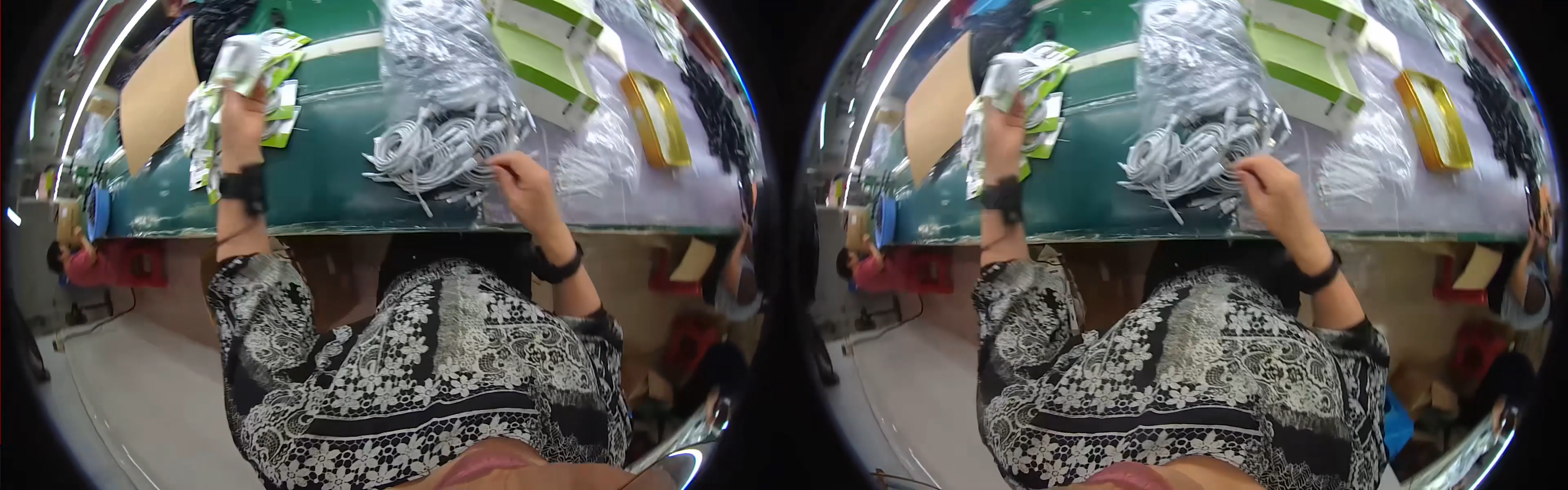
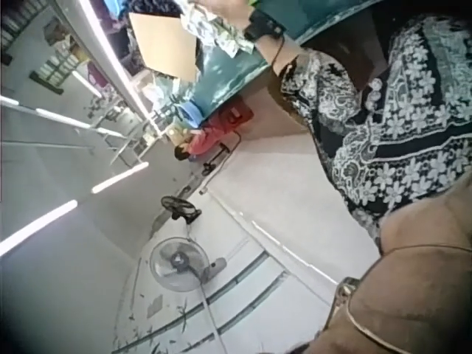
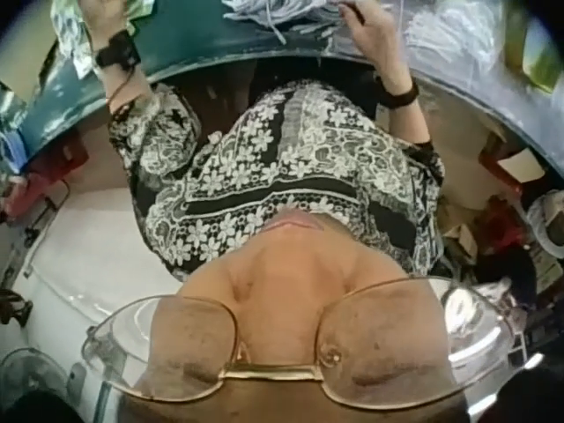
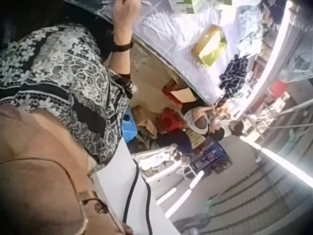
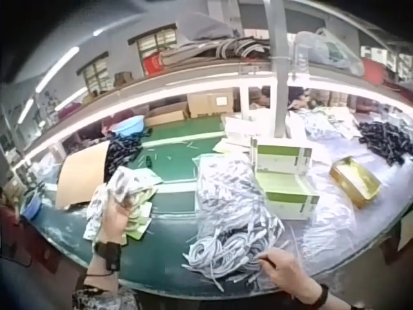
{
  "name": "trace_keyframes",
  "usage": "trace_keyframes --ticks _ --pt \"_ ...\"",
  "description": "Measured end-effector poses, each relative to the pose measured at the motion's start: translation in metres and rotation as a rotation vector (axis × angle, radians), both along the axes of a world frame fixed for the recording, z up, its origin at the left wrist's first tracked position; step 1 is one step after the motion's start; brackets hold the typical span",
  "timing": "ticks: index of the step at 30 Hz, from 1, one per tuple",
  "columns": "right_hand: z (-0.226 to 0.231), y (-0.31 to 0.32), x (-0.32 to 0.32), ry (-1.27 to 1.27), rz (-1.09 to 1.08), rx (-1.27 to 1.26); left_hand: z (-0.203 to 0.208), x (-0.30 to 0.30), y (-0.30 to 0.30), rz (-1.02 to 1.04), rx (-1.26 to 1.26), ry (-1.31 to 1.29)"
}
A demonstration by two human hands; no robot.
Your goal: The person packages a cable by picking up a cable and a cardboard backing, threading a plastic tie through the backing and around the cable, and pulling the tie tight.
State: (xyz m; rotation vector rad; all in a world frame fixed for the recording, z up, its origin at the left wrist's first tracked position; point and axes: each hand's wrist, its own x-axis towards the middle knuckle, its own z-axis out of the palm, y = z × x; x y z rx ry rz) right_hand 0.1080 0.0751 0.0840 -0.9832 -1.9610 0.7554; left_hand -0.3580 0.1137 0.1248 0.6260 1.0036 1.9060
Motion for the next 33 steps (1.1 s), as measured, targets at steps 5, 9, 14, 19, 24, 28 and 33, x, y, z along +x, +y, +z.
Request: trace_keyframes --ticks 5,9,14,19,24,28,33 --pt "0.010 0.010 -0.032 -0.017 0.033 0.349 0.023 0.060 0.005 -0.027 -0.041 0.012" --pt "0.019 0.010 -0.042 -0.125 0.085 0.328 -0.015 0.130 -0.032 -0.513 -0.008 1.214" --pt "0.020 0.006 -0.038 -0.185 0.148 0.273 -0.031 0.185 -0.068 -0.335 0.110 1.451" --pt "0.035 -0.001 -0.032 -0.108 0.096 0.377 0.003 0.183 -0.085 -0.168 0.009 1.492" --pt "0.056 -0.012 -0.025 0.484 0.311 -0.703 0.037 0.228 -0.091 -0.054 0.358 1.815" --pt "0.039 0.002 -0.004 0.899 0.263 -0.924 0.033 0.251 -0.084 0.054 0.621 1.837" --pt "0.029 -0.001 0.001 1.107 0.200 -0.676 0.000 0.277 -0.080 0.025 0.421 1.346"
